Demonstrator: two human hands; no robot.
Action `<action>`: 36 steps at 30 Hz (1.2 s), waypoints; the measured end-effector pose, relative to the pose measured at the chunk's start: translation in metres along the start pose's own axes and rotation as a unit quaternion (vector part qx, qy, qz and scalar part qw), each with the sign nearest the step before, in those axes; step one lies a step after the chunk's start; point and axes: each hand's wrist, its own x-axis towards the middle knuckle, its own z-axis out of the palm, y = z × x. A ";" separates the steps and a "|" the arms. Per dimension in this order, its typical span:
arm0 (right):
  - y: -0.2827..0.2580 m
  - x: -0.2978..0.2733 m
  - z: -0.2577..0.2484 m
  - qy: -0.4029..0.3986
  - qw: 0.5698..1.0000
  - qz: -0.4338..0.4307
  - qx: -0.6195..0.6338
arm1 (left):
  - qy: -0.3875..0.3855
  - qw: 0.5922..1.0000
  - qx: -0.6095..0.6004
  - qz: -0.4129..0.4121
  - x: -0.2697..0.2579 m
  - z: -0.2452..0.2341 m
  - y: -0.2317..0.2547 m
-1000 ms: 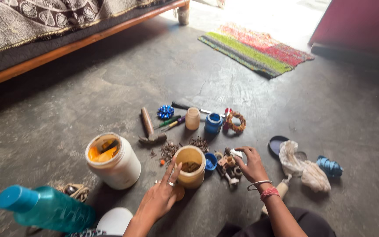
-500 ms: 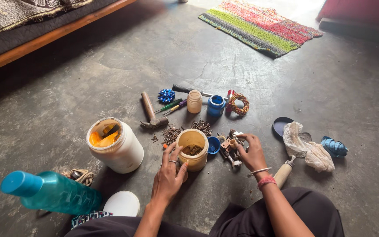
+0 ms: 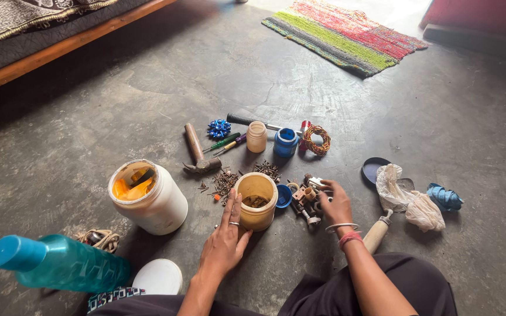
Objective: The person sits on the floor and sorts various metal hardware items, including screws, nuts, and bolts, from a pile into a small container. They handle the items one by one, occasionally picking up and placing down other tools and containers nearby.
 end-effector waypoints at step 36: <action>-0.170 -0.068 -0.001 -0.046 0.929 -0.355 0.093 | -0.021 0.999 -0.015 -0.028 0.002 0.002 0.003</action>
